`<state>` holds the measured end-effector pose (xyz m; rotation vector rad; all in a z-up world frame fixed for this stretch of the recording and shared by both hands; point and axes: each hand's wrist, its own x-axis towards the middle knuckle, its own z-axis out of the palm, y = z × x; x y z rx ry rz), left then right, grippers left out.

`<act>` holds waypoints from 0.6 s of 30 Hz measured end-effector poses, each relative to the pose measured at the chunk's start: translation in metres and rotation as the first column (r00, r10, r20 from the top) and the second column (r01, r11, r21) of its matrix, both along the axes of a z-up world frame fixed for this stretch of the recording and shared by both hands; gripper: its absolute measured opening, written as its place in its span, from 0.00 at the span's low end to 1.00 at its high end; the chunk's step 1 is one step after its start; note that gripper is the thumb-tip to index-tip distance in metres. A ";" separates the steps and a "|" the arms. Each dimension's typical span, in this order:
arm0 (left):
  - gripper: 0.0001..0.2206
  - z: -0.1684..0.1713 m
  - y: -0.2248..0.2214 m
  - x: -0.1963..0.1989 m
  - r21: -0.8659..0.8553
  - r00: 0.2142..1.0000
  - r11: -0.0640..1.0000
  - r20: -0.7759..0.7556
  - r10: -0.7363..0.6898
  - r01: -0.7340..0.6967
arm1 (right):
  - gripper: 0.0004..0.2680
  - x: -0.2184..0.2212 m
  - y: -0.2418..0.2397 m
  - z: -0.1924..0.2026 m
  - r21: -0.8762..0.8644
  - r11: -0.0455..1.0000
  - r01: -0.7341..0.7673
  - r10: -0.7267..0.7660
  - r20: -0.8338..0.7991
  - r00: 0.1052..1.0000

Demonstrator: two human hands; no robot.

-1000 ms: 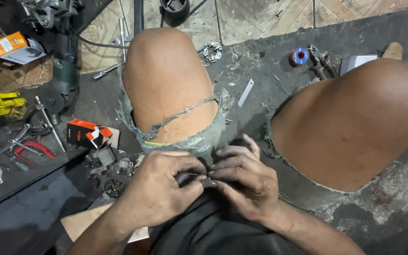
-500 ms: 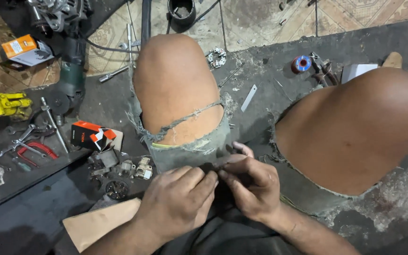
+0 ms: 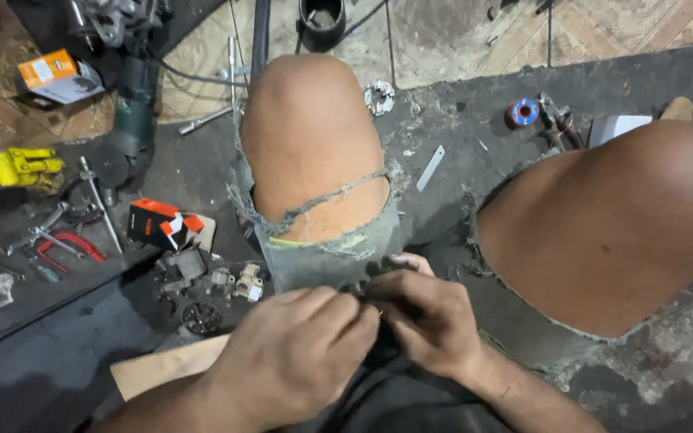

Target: Stripping insulation and twisting electrical wires together to create connections during a repair.

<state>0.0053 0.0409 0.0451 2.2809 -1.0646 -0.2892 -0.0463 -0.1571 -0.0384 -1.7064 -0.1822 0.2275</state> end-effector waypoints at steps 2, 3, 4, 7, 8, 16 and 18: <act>0.12 0.003 0.005 0.005 -0.089 0.995 0.991 -0.043 0.095 -0.099 | 0.06 0.006 -0.003 0.001 0.033 0.998 0.056 -0.055 -0.033 0.998; 0.15 0.005 0.007 0.005 -0.169 0.975 0.964 -0.118 0.189 -0.207 | 0.03 0.004 -0.006 0.003 0.063 0.992 0.108 -0.103 -0.088 0.991; 0.15 0.004 0.004 0.004 -0.171 0.977 0.966 -0.126 0.175 -0.195 | 0.03 -0.001 -0.007 0.001 0.059 0.991 0.123 -0.117 -0.095 0.989; 0.08 -0.002 -0.003 0.001 -0.129 0.842 0.859 -0.314 0.438 -0.495 | 0.08 -0.005 -0.011 -0.004 0.069 0.978 0.199 -0.182 -0.205 0.962; 0.13 -0.006 -0.004 -0.001 -0.137 0.806 0.843 -0.405 0.431 -0.520 | 0.09 -0.003 -0.010 -0.004 0.106 0.977 0.184 -0.164 -0.170 0.972; 0.18 -0.025 -0.002 -0.008 -0.042 0.985 0.984 -0.003 0.175 -0.175 | 0.12 0.001 -0.006 0.003 -0.079 0.992 0.094 -0.088 0.079 0.993; 0.13 -0.032 -0.005 -0.011 -0.005 0.980 0.993 0.158 0.119 -0.120 | 0.12 -0.002 -0.001 0.005 -0.226 0.962 0.156 -0.145 0.063 0.987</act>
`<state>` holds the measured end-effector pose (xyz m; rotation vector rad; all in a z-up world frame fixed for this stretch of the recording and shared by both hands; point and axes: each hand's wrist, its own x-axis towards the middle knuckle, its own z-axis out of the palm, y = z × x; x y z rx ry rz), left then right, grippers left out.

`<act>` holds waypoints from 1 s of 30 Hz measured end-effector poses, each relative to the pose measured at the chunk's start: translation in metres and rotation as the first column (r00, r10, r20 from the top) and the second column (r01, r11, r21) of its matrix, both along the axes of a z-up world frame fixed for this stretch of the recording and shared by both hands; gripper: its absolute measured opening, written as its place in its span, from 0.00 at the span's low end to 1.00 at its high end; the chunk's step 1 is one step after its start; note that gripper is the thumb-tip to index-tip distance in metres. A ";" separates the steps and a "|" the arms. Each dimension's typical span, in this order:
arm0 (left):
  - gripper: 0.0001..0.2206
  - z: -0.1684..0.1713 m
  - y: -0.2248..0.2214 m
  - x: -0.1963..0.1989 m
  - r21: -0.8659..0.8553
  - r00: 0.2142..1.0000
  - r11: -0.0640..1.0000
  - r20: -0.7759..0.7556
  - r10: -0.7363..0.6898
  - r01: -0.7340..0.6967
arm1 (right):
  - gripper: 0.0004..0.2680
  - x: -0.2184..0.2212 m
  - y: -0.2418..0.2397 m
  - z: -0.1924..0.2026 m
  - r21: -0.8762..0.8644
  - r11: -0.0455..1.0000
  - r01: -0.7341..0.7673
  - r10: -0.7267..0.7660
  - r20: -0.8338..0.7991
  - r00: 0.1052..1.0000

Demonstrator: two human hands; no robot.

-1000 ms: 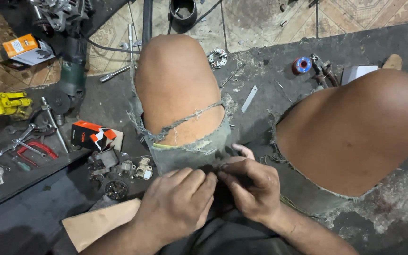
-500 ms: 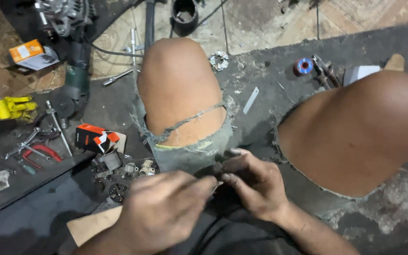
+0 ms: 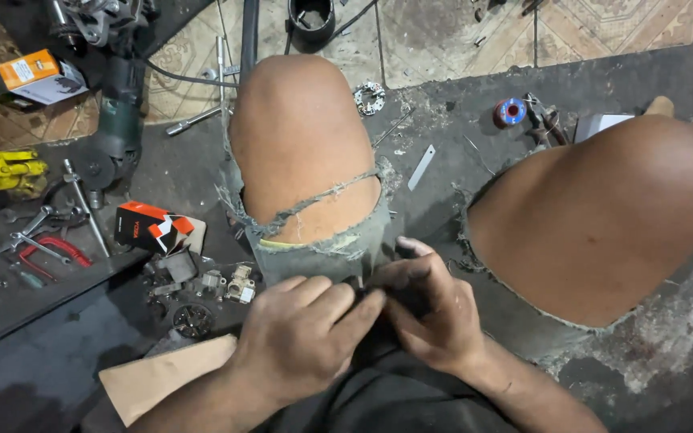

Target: Stripping insulation and twisting electrical wires together to create connections during a repair.

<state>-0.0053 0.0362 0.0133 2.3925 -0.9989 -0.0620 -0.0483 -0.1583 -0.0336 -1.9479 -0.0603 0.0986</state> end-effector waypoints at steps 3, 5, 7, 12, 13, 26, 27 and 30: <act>0.10 0.001 -0.002 0.001 0.022 0.999 0.999 0.008 -0.033 0.033 | 0.10 0.003 -0.002 0.001 0.017 0.999 -0.042 0.040 0.073 0.996; 0.09 0.007 -0.004 0.005 -0.048 0.998 0.998 0.051 -0.031 0.033 | 0.09 0.003 -0.002 0.001 0.029 0.998 -0.053 0.050 0.094 0.994; 0.09 0.012 -0.004 0.007 -0.118 0.995 0.992 0.098 -0.023 0.034 | 0.08 0.005 -0.002 0.003 0.040 0.997 -0.067 0.062 0.120 0.991; 0.08 0.010 0.006 0.005 -0.363 0.972 0.919 0.111 0.206 -0.153 | 0.13 0.004 -0.011 -0.002 0.163 0.987 -0.004 0.016 -0.071 0.997; 0.08 0.015 0.006 0.008 -0.364 0.972 0.919 0.109 0.207 -0.155 | 0.13 0.003 -0.013 -0.001 0.161 0.987 -0.005 0.017 -0.072 0.997; 0.12 0.012 0.010 0.003 -0.200 0.840 0.864 -0.413 0.353 -0.461 | 0.21 -0.039 -0.033 -0.034 0.653 0.718 0.242 -0.029 -0.320 0.947; 0.15 0.003 0.009 -0.001 -0.197 0.856 0.892 -0.423 0.298 -0.408 | 0.25 -0.041 -0.033 -0.041 0.758 0.622 0.195 -0.016 -0.237 0.971; 0.26 -0.011 -0.004 -0.021 -0.257 0.773 0.901 -0.623 0.122 -0.349 | 0.16 -0.033 -0.026 -0.032 0.753 0.628 0.194 -0.090 -0.177 0.980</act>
